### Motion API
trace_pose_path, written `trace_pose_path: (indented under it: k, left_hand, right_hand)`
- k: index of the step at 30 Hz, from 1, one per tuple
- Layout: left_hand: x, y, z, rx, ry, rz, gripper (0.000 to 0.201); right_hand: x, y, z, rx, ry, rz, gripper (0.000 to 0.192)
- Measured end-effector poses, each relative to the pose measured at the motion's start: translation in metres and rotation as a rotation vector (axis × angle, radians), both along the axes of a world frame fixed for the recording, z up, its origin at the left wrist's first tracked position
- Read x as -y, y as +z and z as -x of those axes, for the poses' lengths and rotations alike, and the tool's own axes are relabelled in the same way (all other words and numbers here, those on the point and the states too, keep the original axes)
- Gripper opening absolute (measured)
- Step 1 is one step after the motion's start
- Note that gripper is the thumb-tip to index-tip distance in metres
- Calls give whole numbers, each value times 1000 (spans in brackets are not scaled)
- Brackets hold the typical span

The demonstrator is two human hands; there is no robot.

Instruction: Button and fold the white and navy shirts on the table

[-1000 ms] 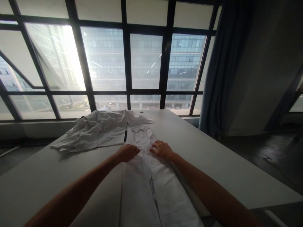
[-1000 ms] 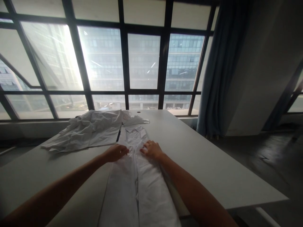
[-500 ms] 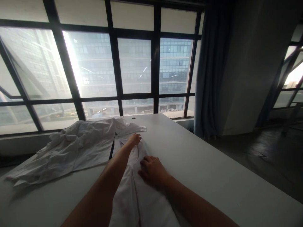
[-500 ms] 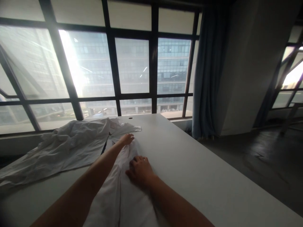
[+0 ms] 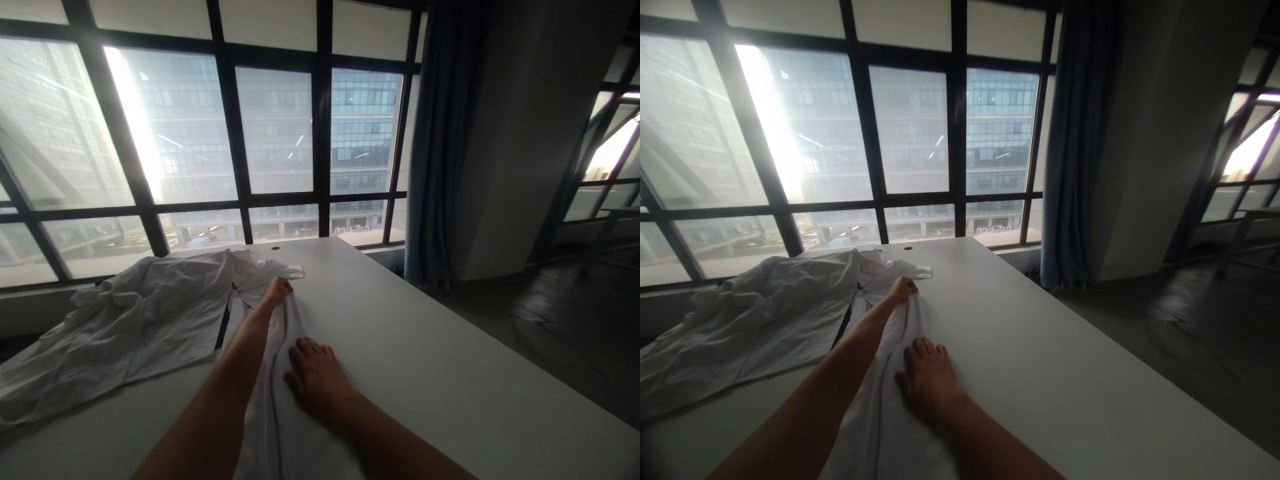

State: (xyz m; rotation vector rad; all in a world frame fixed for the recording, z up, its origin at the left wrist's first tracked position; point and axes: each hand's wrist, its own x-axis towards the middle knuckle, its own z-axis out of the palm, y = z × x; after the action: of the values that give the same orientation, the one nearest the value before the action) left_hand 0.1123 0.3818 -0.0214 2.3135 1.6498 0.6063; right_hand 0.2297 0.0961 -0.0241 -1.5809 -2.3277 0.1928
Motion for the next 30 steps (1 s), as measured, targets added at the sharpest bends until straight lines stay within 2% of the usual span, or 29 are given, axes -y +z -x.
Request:
trace_pose_path:
  k: [3, 7, 9, 12, 14, 16, 19, 21, 23, 27, 30]
  left_hand:
    - [15, 0, 0, -3, 46, -30, 26]
    - [45, 23, 11, -4, 42, -104, 34]
    - [73, 37, 27, -6, 3, -124, 31]
    - [138, 46, 67, -71, -138, -99, 34]
    - [193, 41, 101, -179, -183, -107, 44]
    - [243, 28, 132, -302, -93, -168, 57]
    - [288, 1, 163, -398, -93, -76, 70]
    - [294, -13, 171, -412, -135, -1, 67]
    - [286, -20, 171, -413, -156, 25, 63]
    - [262, -11, 160, -428, -120, 12, 56]
    - [270, -1, 147, -375, -115, -38, 51]
  right_hand:
    - [-3, -5, 0, -14, -10, 32, 48]
    - [-5, -6, -2, -5, -4, 9, 49]
    - [-5, -6, -3, 12, 0, 18, 49]
    - [-6, -6, -2, 16, -14, 65, 52]
    - [-6, -6, 0, 17, -30, 96, 55]
    - [-6, -7, 2, 30, -38, 113, 57]
    - [-5, -10, 4, 56, -42, 117, 57]
    - [-8, -12, 4, 69, -47, 112, 56]
    - [-15, -13, 3, 85, -54, 97, 55]
    - [-37, -9, 5, 131, -60, 45, 52]
    - [-45, -3, 8, 138, -77, -39, 48]
